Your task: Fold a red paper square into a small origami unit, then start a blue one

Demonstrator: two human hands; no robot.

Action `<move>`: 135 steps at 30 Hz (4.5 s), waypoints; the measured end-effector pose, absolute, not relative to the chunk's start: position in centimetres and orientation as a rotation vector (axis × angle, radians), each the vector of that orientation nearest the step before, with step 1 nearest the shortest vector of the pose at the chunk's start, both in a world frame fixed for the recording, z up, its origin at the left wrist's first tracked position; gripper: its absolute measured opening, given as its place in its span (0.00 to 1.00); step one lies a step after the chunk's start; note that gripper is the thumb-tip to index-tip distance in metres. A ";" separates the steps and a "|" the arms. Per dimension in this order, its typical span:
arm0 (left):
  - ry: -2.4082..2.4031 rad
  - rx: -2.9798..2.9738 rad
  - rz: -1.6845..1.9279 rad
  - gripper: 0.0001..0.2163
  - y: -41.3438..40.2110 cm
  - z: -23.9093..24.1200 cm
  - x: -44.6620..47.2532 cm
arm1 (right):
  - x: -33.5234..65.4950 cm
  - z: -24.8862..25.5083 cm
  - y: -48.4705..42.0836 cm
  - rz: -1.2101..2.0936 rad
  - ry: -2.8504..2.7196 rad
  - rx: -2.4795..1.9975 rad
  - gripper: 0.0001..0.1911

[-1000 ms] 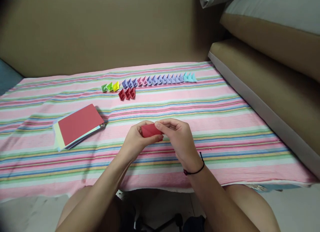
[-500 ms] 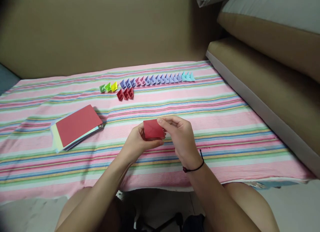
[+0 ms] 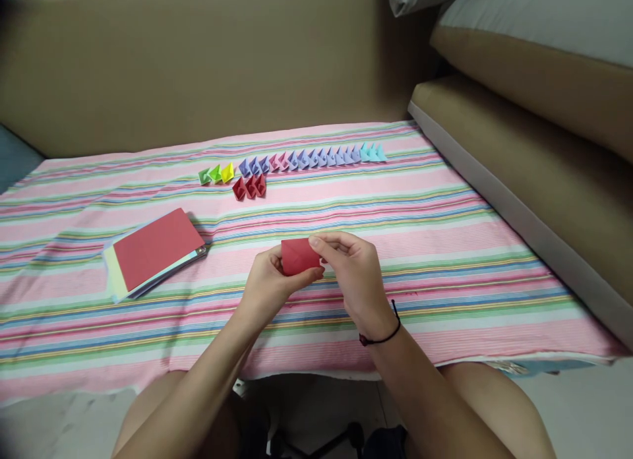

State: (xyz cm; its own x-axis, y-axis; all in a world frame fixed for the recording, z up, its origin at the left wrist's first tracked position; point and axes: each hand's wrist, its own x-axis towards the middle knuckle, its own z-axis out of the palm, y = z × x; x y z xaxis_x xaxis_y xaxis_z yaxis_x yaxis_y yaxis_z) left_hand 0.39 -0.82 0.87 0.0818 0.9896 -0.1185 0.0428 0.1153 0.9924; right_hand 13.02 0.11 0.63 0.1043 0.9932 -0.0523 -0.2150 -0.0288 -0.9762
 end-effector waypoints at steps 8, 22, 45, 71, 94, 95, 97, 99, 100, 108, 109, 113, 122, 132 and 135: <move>0.999 1.110 1.014 0.16 -0.7 0.8 0.2 | 13.3 0.4 0.5 1.274 -0.863 -1.097 0.06; 1.065 0.964 1.024 0.11 -0.9 0.9 0.7 | 12.8 0.5 0.3 1.217 -0.879 -1.136 0.07; 1.092 1.150 0.843 0.09 0.2 1.2 -2.4 | 14.8 1.3 0.6 1.345 -1.395 -1.140 0.06; 1.151 1.066 1.119 0.11 0.4 1.0 -2.2 | 14.9 0.8 0.8 1.452 -1.281 -1.165 0.16; 1.202 1.074 1.003 0.09 0.2 0.7 -1.1 | 13.9 0.6 0.6 1.293 -1.390 -1.173 0.09; 1.213 1.066 1.008 0.08 0.2 0.7 -1.0 | 13.9 0.6 0.6 1.293 -1.395 -1.171 0.09; 1.232 1.048 1.010 0.08 0.3 0.6 -1.0 | 13.9 0.6 0.6 1.295 -1.402 -1.164 0.09; 1.227 1.031 1.003 0.09 0.3 0.7 -1.3 | 13.9 0.5 0.7 1.294 -1.401 -1.165 0.09; 1.210 1.023 0.995 0.09 0.4 0.8 -1.4 | 14.0 0.4 0.7 1.292 -1.400 -1.168 0.09; 0.936 1.077 0.761 0.15 0.6 2.2 -3.8 | 15.1 0.6 1.2 1.333 -1.456 -1.153 0.12; 0.908 1.085 0.743 0.15 0.6 2.3 -4.0 | 15.2 0.6 1.2 1.336 -1.466 -1.151 0.12; 0.906 1.134 0.785 0.14 0.7 2.4 -4.1 | 15.1 0.6 1.3 1.316 -1.460 -1.150 0.11; 0.999 1.038 1.092 0.13 0.0 1.2 -1.1 | 13.3 0.3 0.0 0.123 -1.750 -1.249 0.06; 1.017 0.950 1.220 0.13 0.9 0.6 -2.3 | 13.6 0.5 0.2 0.192 -2.039 -0.879 0.12; 1.114 1.068 1.210 0.14 1.0 0.8 -2.9 | 14.7 0.7 0.7 0.251 -2.160 -0.830 0.14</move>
State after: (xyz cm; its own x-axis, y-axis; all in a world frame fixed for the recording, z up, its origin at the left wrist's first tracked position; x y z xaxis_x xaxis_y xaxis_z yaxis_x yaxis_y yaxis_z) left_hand -2.88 1.03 0.81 0.0291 0.9977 -0.0612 -0.1439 0.0648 0.9875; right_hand 14.68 0.72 0.73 -0.4718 0.6366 0.6100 0.4796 0.7659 -0.4283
